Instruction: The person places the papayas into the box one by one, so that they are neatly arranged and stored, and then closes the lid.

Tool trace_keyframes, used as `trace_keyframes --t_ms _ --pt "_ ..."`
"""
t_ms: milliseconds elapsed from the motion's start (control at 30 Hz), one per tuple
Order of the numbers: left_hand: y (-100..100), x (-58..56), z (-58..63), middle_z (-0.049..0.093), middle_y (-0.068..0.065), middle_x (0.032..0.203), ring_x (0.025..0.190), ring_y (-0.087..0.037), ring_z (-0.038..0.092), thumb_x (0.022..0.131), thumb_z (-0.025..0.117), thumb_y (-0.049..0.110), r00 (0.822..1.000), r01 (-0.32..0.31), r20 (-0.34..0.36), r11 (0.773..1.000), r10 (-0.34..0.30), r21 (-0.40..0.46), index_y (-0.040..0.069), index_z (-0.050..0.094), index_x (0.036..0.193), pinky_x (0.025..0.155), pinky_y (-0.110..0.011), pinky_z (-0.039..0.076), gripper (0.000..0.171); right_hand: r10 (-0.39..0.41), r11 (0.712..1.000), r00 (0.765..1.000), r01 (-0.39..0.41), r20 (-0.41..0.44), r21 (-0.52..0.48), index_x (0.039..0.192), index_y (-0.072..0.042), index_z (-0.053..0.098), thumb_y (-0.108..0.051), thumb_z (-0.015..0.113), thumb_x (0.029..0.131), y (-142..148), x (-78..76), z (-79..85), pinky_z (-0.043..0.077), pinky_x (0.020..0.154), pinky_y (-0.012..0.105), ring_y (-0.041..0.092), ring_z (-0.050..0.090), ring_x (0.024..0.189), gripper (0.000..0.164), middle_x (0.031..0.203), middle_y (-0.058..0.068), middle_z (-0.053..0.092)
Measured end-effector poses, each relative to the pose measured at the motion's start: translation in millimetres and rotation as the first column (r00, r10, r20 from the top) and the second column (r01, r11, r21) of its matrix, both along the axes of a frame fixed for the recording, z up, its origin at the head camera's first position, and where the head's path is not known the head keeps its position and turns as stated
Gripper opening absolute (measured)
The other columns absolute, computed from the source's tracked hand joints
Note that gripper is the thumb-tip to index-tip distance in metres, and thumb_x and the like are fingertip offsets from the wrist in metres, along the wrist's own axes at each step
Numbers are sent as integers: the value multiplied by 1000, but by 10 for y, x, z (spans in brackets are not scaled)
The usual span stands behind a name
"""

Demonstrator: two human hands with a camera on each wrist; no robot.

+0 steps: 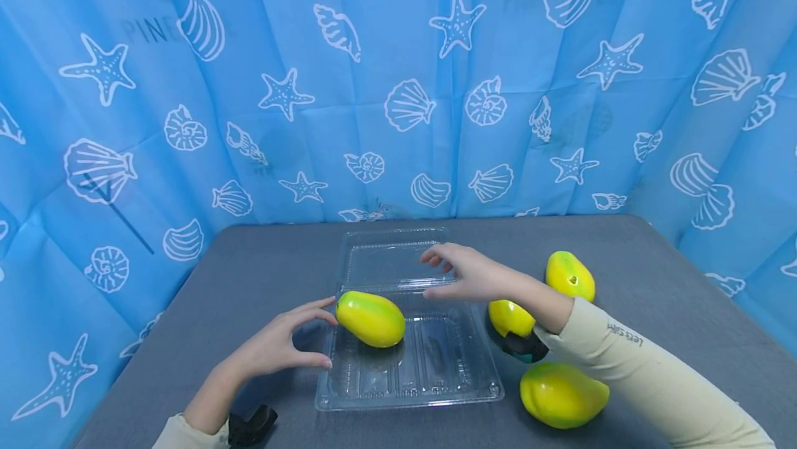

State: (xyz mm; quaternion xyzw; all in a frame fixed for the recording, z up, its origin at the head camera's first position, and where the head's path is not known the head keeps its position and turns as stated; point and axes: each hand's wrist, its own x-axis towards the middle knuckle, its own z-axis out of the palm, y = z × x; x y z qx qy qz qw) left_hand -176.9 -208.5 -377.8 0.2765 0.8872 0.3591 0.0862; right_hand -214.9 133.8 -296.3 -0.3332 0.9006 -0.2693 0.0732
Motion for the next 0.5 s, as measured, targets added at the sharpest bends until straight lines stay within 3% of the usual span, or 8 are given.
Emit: trace_keyframes --t_ms 267,500 --pt "-6 -8 -11 35 -13 150 136 -42 33 75 76 34 1000 3 -8 1000 -3 0 15 60 117 101 -66 33 49 -111 992 993 109 28 66 126 -1 49 -33 66 85 371 18 30 52 87 45 34 59 104 54 123 22 55" --pt "-9 -10 -12 35 -13 150 136 -42 33 75 76 33 1000 7 -10 1000 -7 3 14 60 118 101 -66 33 49 -241 964 969 231 63 131 129 1 46 -39 65 85 676 51 33 54 83 46 41 60 103 63 125 29 52"
